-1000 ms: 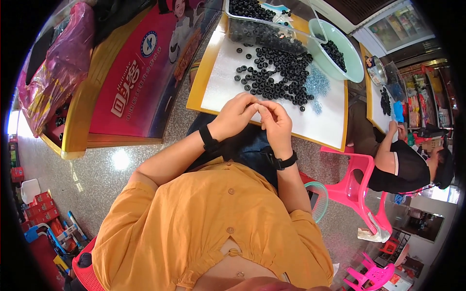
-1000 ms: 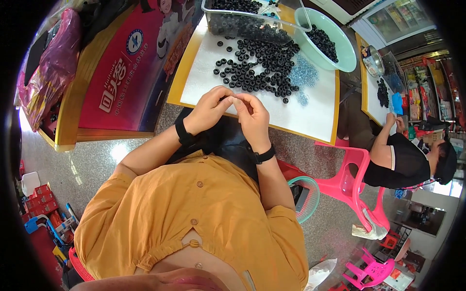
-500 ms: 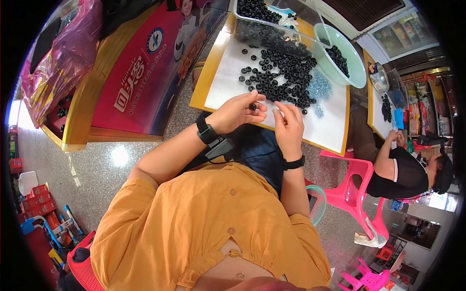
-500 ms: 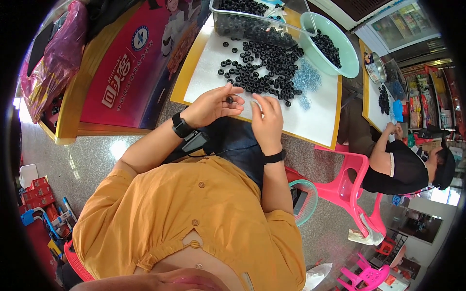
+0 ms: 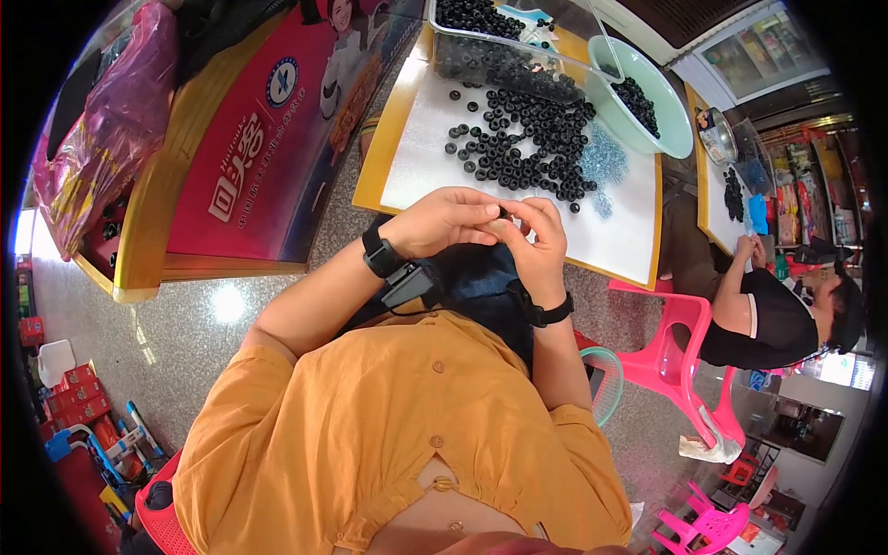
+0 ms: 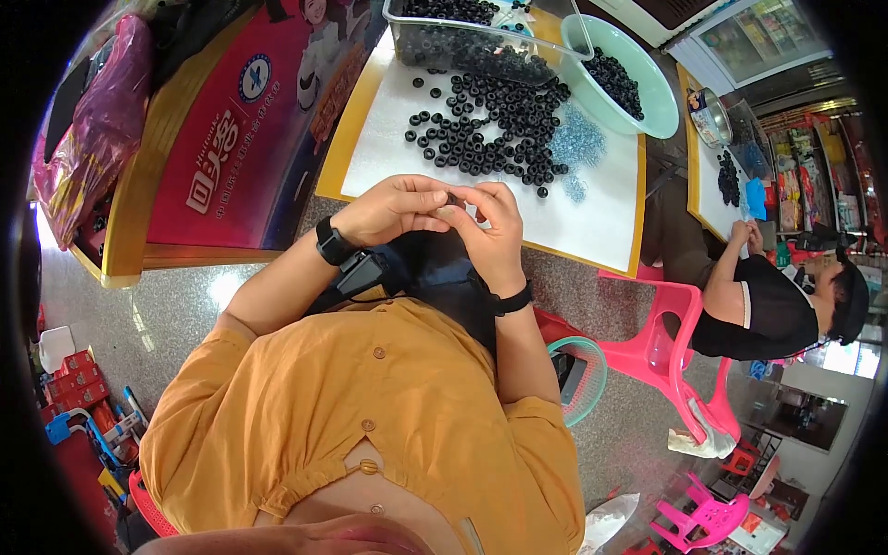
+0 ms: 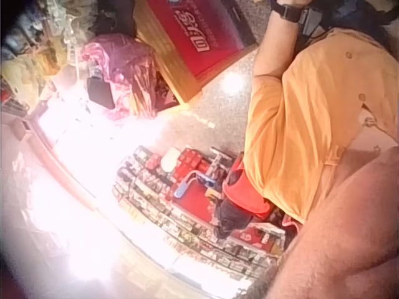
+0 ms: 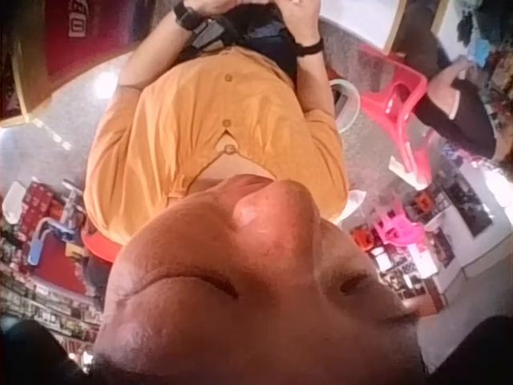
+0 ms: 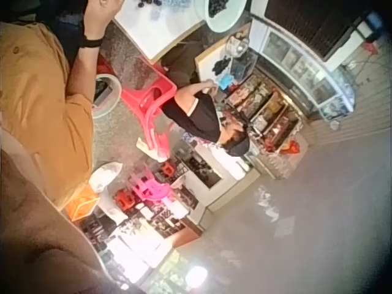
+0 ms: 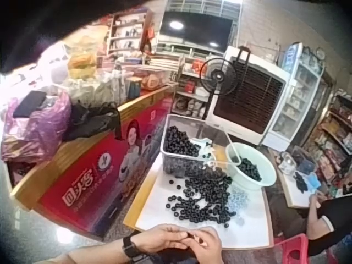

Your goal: The person assembles small black rubber parts by picking them up from the table and inserting small pins into them by hand.

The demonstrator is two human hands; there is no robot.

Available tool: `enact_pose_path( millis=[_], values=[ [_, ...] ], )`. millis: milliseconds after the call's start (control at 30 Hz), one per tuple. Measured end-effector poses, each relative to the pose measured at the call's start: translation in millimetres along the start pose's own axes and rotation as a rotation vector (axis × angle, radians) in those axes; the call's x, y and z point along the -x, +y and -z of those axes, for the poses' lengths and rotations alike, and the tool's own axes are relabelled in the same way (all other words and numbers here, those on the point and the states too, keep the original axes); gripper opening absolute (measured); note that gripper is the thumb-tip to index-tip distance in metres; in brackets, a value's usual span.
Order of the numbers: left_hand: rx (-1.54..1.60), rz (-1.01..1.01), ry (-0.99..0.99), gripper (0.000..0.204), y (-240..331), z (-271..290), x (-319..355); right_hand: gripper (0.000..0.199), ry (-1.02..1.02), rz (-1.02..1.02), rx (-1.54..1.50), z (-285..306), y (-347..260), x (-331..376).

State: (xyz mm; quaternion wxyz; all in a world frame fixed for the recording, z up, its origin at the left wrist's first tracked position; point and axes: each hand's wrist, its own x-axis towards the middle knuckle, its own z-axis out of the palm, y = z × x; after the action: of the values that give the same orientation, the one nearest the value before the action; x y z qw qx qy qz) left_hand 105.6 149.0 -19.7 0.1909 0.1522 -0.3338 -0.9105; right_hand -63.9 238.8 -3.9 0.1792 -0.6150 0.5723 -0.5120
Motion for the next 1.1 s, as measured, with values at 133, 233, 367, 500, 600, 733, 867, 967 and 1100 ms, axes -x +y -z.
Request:
enact_pose_path(
  millis=[133,233,367,500,600,733,867,967,1100],
  values=[
    [0.019,-0.027,0.005,0.030,0,6,0,0.021,-0.054,-0.019,-0.007,2,-2,-4],
    [0.035,-0.033,0.011,0.032,1,8,1,0.014,0.080,-0.087,0.195,24,10,-11],
    [0.049,-0.028,-0.002,0.033,1,7,-3,0.015,0.051,-0.154,0.466,43,47,-2],
    [0.086,-0.030,-0.084,0.034,-2,10,-2,0.018,-0.039,-0.185,0.506,45,46,-3],
    [0.081,-0.043,-0.091,0.033,-2,10,-1,0.016,-0.068,-0.238,0.490,45,36,-6],
    [0.041,-0.051,-0.048,0.031,0,8,-1,0.014,0.018,-0.294,0.007,33,32,2],
    [0.042,-0.049,-0.009,0.030,0,3,0,0.013,-0.007,-0.254,-0.266,23,4,3],
    [-0.041,-0.127,0.023,0.030,-2,3,0,0.013,-0.024,-0.334,-0.406,19,-7,3],
    [-0.185,-0.148,0.069,0.031,-2,-3,2,0.014,-0.033,-0.304,-0.527,10,-11,7]
  ],
)
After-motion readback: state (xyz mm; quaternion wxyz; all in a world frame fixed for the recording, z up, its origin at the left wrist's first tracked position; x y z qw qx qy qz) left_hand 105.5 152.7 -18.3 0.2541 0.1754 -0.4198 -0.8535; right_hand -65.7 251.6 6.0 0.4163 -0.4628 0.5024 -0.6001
